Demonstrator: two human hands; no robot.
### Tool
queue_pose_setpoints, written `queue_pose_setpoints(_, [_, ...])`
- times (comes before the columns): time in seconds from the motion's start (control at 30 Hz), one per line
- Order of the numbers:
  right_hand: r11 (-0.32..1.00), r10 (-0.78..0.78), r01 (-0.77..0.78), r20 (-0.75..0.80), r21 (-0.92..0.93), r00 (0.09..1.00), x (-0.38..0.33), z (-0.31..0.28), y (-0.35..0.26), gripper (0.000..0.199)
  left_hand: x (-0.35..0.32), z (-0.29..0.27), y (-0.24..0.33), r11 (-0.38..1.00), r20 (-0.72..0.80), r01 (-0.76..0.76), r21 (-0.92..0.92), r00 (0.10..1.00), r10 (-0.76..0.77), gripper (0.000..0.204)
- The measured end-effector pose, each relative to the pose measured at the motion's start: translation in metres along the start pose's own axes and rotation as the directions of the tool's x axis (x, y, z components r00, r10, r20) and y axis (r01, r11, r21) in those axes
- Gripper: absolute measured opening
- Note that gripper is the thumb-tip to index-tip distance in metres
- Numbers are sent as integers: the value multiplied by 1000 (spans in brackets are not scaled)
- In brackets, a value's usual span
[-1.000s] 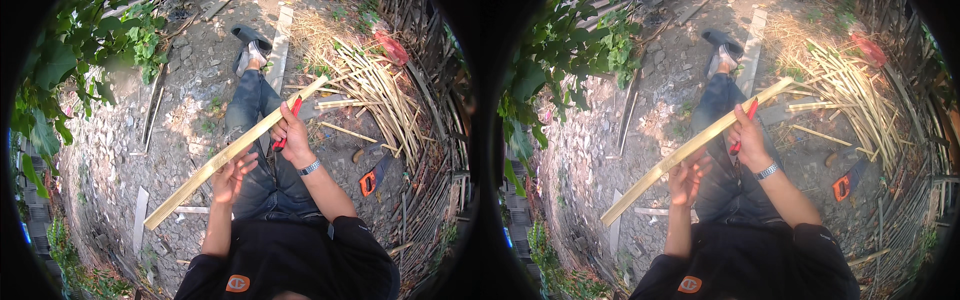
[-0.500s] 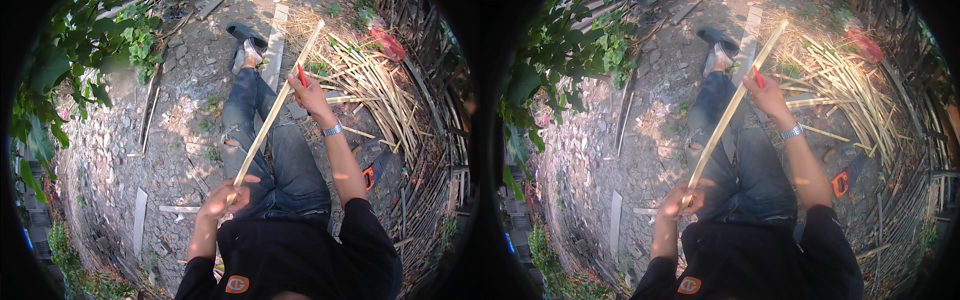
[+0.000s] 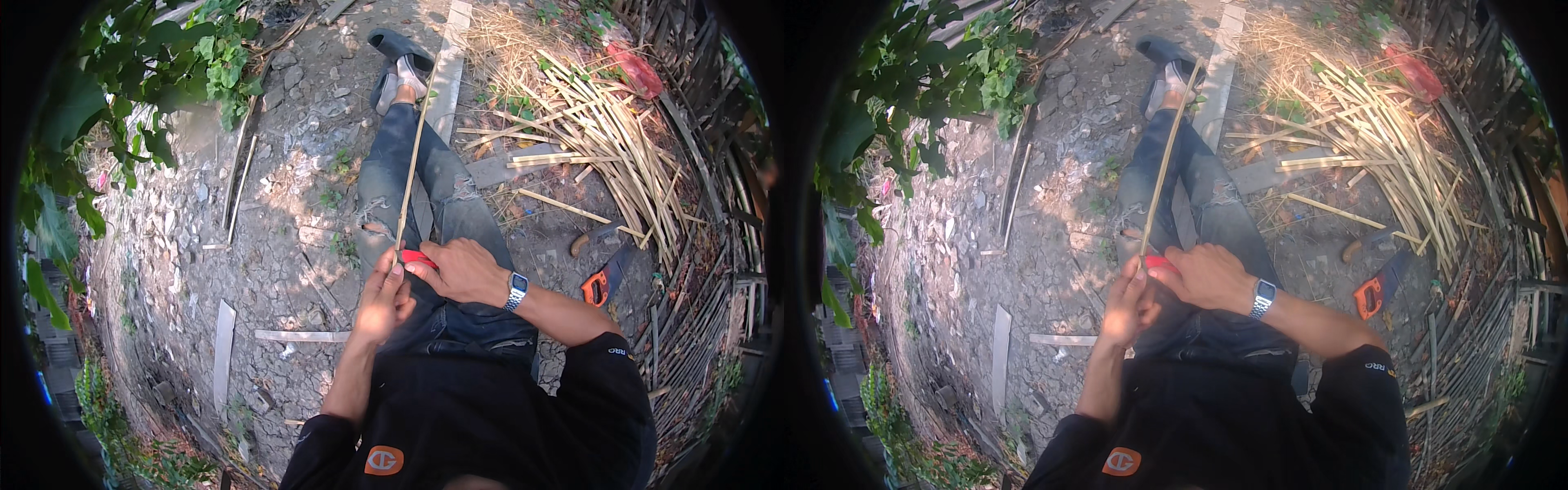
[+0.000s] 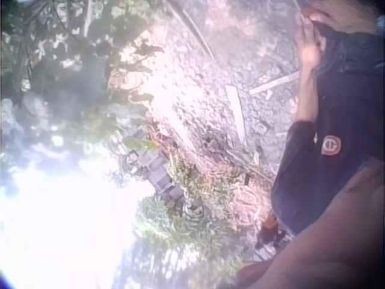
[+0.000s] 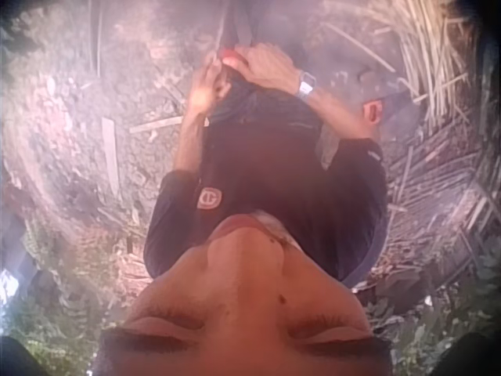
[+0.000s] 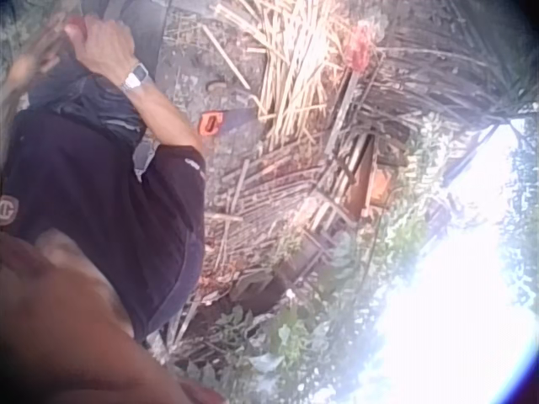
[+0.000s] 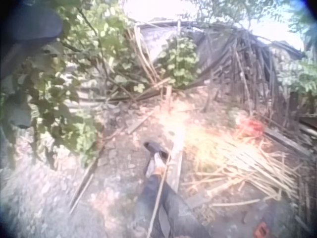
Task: The person sits on a small stool and uses a knife to shave and smooth a long bamboo stick. They then use a red utility knife to further refine the bamboo, scraping along its length to create a smooth surface.
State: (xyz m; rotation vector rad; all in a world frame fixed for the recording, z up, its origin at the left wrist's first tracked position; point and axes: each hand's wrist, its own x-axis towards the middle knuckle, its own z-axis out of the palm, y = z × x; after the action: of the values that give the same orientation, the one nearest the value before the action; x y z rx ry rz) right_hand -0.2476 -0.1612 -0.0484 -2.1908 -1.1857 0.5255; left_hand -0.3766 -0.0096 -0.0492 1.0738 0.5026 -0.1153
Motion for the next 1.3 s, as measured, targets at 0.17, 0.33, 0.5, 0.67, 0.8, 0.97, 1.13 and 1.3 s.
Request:
queue_pose_setpoints(0.17, [994, -49, 38, -107, -103, 993, 18, 12, 25, 50, -4, -3, 4, 990, 11, 129, -63, 992, -129, 44])
queue_pose_setpoints(0.33, [961, -132, 84, -170, -264, 977, 37, 22, 38, 50, 0, -17, -3, 989, -23, 142, -31, 989, -143, 44])
queue_pose_setpoints(0.5, [926, -228, 150, -195, -347, 954, 67, 29, 49, 52, -7, -16, 16, 987, -121, 155, 31, 981, -150, 45])
queue_pose_setpoints(0.67, [781, 453, -624, -671, -19, 587, 75, -125, 225, 65, -105, -49, 3, 967, 159, 241, -82, 961, -226, 50])
queue_pose_setpoints(0.8, [894, 339, -448, -674, 12, 657, 46, -167, 186, 67, -70, -51, 6, 963, 101, 89, -253, 993, -65, 59])
queue_pose_setpoints(0.97, [962, 270, -232, -608, 142, 746, 41, -139, 93, 62, -18, -35, 25, 978, 192, -104, -183, 972, 139, 56])
queue_pose_setpoints(1.13, [996, 61, -83, -366, -43, 928, 23, -83, 29, 46, -2, -21, 28, 989, 127, -139, 47, 983, 132, 55])
queue_pose_setpoints(1.3, [980, -34, 27, -32, -195, 999, 12, -46, -7, 46, 3, -12, 20, 988, 79, -108, 114, 992, 99, 45])
